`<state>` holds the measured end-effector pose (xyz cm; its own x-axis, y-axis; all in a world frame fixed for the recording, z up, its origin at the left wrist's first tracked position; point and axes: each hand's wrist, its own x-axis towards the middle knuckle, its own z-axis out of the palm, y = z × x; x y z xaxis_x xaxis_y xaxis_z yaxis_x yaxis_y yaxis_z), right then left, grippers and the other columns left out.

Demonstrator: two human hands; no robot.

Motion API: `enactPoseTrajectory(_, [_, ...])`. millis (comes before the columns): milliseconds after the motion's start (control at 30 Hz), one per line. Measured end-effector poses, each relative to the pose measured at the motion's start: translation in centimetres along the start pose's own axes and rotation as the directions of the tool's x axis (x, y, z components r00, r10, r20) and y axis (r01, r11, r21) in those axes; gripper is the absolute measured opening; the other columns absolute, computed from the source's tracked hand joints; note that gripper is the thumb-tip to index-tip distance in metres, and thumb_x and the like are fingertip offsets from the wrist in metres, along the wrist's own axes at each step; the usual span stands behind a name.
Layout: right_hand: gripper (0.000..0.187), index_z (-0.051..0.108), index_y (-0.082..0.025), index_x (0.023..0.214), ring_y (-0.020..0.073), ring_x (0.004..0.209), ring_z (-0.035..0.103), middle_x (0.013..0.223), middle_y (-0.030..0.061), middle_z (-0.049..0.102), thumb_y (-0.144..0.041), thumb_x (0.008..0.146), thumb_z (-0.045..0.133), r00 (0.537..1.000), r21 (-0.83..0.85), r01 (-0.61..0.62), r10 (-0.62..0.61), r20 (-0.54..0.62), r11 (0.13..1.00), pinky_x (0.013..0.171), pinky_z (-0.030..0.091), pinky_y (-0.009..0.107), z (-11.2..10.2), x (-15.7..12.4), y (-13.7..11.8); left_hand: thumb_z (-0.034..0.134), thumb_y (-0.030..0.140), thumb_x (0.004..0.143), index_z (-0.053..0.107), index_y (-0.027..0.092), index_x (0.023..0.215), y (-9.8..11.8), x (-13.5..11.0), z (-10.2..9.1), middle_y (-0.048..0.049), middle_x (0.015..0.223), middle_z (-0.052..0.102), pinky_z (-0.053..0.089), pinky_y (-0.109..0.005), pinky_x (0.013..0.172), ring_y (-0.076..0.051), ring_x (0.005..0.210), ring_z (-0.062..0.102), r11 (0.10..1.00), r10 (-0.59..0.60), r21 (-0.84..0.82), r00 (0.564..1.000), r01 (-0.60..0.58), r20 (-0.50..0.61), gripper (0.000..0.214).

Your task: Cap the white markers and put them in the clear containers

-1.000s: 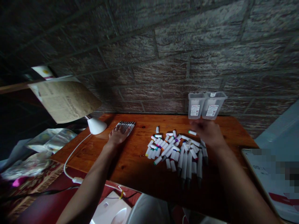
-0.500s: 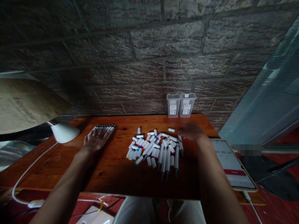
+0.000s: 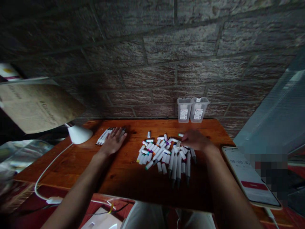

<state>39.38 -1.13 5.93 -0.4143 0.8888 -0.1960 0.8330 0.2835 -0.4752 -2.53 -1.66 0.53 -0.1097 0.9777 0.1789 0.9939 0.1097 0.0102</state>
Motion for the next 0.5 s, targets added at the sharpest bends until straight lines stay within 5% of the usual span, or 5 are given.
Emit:
enactPoseTrajectory(167, [0.033,0.080,-0.020,0.082,0.0263,0.082,0.071,0.083,0.0056,0.077,-0.044,0.076,0.059,0.999,0.031,0.041,-0.040,-0.026,0.999,0.072,0.047,0.032,0.1,0.2,1.0,0.030,0.052,0.099,0.041,0.011,0.148,1.3,-0.5,-1.1,-0.0142,0.156,0.039,0.024,-0.041,0.121,-0.025,0.147,0.032,0.996,0.029,-0.081,0.999,-0.030,-0.021,0.064])
enactPoseTrajectory(333, [0.046,0.080,-0.018,0.096,0.0318,0.095,0.069,0.099,0.0090,0.078,-0.054,0.076,0.059,0.990,0.220,0.021,0.010,-0.139,0.975,0.082,0.050,0.036,-0.1,0.2,1.6,0.027,0.050,0.099,0.042,0.006,0.145,-2.2,0.0,-2.2,-0.0213,0.146,0.050,0.040,-0.044,0.109,-0.032,0.134,0.050,0.918,-0.385,-0.127,0.920,0.375,-0.066,0.066])
enactPoseTrajectory(500, [0.050,0.080,-0.019,0.098,0.0288,0.089,0.068,0.095,0.0081,0.077,-0.059,0.079,0.059,0.972,0.330,0.055,0.025,-0.234,0.942,0.077,0.049,0.034,0.0,0.2,0.7,0.025,0.047,0.099,0.062,0.014,0.127,-4.0,0.1,-2.6,-0.0201,0.131,0.063,0.042,-0.049,0.103,-0.035,0.124,0.058,0.889,-0.442,-0.123,0.897,0.441,0.021,0.057])
